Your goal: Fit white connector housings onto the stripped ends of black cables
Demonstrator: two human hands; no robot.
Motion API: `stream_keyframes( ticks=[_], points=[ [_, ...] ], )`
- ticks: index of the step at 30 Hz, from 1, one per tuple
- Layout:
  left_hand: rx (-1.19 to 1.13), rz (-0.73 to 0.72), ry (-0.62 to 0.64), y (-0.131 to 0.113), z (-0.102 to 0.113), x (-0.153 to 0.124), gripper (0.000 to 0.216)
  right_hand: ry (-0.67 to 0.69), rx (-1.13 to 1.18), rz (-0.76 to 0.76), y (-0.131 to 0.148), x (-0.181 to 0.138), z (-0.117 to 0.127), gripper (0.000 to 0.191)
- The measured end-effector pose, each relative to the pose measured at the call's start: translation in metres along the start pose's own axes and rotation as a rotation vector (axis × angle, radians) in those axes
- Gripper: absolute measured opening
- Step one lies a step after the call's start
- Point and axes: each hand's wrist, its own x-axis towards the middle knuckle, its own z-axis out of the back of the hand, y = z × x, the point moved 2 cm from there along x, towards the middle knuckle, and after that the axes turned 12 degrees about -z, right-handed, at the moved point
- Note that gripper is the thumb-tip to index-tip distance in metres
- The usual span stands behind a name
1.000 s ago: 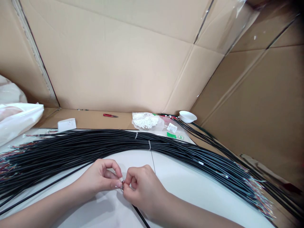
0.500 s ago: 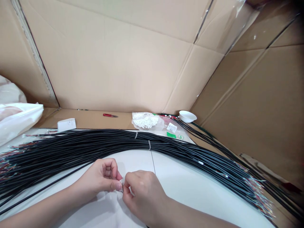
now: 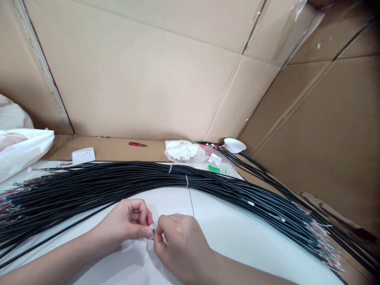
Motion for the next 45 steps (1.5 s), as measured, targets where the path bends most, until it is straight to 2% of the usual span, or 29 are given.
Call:
stream_keyframes(
  ticks=[5, 11, 14, 19, 23, 29, 40, 45],
  points=[
    [-0.008, 0.016, 0.011, 0.0, 0.0, 0.001, 0.031, -0.004, 0.009, -0.006, 0.001, 0.0, 0.001, 0.01],
    [0.011, 0.033, 0.019, -0.002, -0.001, 0.0, 0.03, 0.116, 0.058, -0.067, -0.001, -0.002, -0.003, 0.01],
    [0.018, 0.026, 0.025, -0.001, 0.0, 0.0, 0.029, 0.184, 0.1, -0.152, -0.004, 0.001, -0.003, 0.01],
    [-0.014, 0.004, -0.005, -0.001, 0.002, 0.0, 0.029, 0.407, 0.236, -0.352, -0.005, 0.012, 0.009, 0.012],
    [-0.055, -0.017, -0.01, -0.004, 0.001, 0.001, 0.028, 0.47, 0.391, -0.403, -0.005, 0.017, 0.018, 0.012],
    [-0.051, -0.016, -0.043, -0.01, -0.002, 0.001, 0.029, 0.562, 0.501, -0.507, -0.009, 0.019, 0.013, 0.013],
    [-0.03, -0.044, -0.028, -0.005, 0.002, 0.001, 0.028, 0.561, 0.705, -0.57, -0.009, 0.015, 0.0, 0.005],
    [-0.017, -0.038, -0.039, -0.004, 0.002, 0.001, 0.026, 0.541, 0.701, -0.561, -0.009, 0.013, -0.002, 0.005]
  ],
)
